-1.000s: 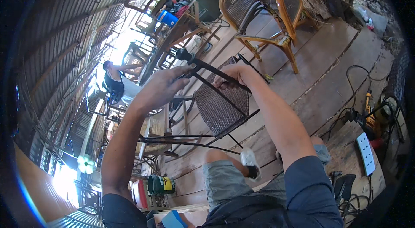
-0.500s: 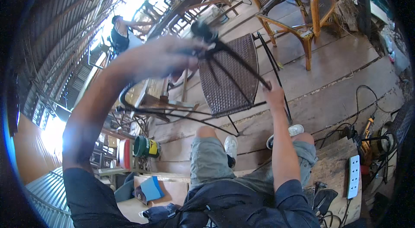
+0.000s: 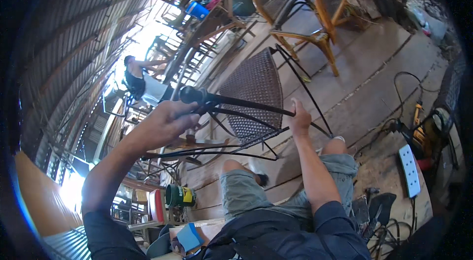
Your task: Weaving synthetic rattan strips around a metal chair frame to form the seat and backrest.
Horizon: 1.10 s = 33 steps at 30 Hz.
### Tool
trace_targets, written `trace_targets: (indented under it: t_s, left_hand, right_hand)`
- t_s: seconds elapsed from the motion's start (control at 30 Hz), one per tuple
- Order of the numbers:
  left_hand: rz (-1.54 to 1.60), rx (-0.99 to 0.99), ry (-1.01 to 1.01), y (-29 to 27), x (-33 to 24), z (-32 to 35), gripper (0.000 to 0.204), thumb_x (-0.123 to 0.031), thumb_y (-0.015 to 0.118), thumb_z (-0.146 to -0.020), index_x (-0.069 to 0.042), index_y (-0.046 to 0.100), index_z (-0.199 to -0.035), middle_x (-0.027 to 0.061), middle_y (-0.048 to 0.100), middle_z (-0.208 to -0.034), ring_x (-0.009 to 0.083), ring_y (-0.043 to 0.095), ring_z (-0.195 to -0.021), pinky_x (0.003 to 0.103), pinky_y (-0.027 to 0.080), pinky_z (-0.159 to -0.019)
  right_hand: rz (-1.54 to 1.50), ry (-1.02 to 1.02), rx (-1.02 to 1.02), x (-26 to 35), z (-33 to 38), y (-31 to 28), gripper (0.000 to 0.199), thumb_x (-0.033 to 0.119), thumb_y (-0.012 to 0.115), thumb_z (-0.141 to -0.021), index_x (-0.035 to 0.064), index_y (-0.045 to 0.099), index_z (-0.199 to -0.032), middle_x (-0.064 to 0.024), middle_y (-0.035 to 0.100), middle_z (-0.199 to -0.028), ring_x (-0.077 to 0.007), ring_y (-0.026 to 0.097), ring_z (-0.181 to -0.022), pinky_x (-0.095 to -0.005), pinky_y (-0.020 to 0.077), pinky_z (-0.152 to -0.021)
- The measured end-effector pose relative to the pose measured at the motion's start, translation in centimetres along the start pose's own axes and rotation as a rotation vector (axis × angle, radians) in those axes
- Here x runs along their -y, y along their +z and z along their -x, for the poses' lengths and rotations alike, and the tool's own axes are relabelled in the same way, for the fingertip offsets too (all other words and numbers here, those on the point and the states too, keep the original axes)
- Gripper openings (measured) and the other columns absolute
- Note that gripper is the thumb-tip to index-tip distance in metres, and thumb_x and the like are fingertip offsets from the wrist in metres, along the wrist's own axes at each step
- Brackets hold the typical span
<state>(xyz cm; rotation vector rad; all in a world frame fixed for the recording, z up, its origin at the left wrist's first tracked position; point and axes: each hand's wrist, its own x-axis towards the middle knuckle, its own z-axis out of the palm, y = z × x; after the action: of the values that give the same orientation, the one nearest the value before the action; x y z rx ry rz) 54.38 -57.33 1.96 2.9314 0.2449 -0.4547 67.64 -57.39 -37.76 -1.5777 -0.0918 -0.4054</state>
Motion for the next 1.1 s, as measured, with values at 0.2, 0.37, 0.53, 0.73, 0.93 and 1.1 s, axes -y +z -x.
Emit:
trace_targets:
  t_s: [0.2,0.37,0.53,0.73,0.93,1.1]
  left_hand:
    - [-0.275,-0.145,0.072,0.0,-1.5,-0.6,0.035,-0.022,0.054,-0.088,0.001,0.055,-0.113,0.0186,0.062,-0.076,0.0238,0.06,-0.067,0.034,0.046,-0.067]
    - [-0.255,-0.055,0.052,-0.5,-1.9,-2.2,0.043,-0.028,0.051,-0.089,0.002,0.051,-0.121,0.0214,0.064,-0.09,0.0226,0.063,-0.083,0.034,0.048,-0.076]
    - [-0.241,-0.06,0.031,-0.8,-2.0,-4.3,0.047,-0.031,0.052,-0.089,0.003,0.05,-0.122,0.0221,0.06,-0.108,0.0243,0.061,-0.09,0.035,0.047,-0.081]
    - [-0.227,-0.075,-0.007,-0.8,-2.2,-4.1,0.042,-0.024,0.053,-0.089,0.004,0.052,-0.12,0.0134,0.063,-0.093,0.0145,0.057,-0.077,0.028,0.046,-0.071]
    - [-0.249,-0.19,0.023,0.6,-2.0,0.4,0.03,-0.022,0.053,-0.09,0.004,0.057,-0.105,0.0132,0.056,-0.062,0.0222,0.057,-0.057,0.036,0.042,-0.056]
    - [-0.317,-0.077,-0.141,2.0,-2.5,3.4,0.02,-0.019,0.054,-0.089,0.0,0.057,-0.089,0.0157,0.054,-0.063,0.0303,0.056,-0.058,0.038,0.041,-0.056]
  right_hand:
    - [0.06,-0.039,-0.022,-0.3,-1.4,-0.9,0.024,0.01,0.051,-0.083,0.0127,0.054,-0.106,-0.0192,0.061,-0.073,-0.04,0.059,-0.07,-0.0485,0.0449,-0.058]
    - [-0.015,-0.034,0.033,-1.6,-1.7,-0.3,0.019,0.014,0.049,-0.087,0.0155,0.054,-0.105,-0.0181,0.061,-0.08,-0.0398,0.058,-0.073,-0.0473,0.0433,-0.058]
    - [0.009,0.036,0.064,-2.8,-3.6,-0.5,0.02,0.011,0.051,-0.087,0.0123,0.057,-0.105,-0.0192,0.061,-0.086,-0.0386,0.059,-0.082,-0.0418,0.046,-0.065]
    - [-0.004,0.033,0.0,-1.7,-2.6,0.0,0.017,0.011,0.051,-0.087,0.0131,0.057,-0.102,-0.0183,0.061,-0.079,-0.0381,0.059,-0.075,-0.0427,0.0459,-0.06]
    - [0.019,-0.069,-0.057,-0.5,-1.5,0.3,0.019,0.008,0.052,-0.082,0.0128,0.056,-0.1,-0.0141,0.062,-0.072,-0.0354,0.06,-0.065,-0.0441,0.046,-0.054]
    - [0.02,-0.099,-0.08,-0.3,-0.8,0.1,0.021,0.007,0.05,-0.081,0.0112,0.055,-0.102,-0.0148,0.061,-0.076,-0.0351,0.059,-0.065,-0.0441,0.0455,-0.054]
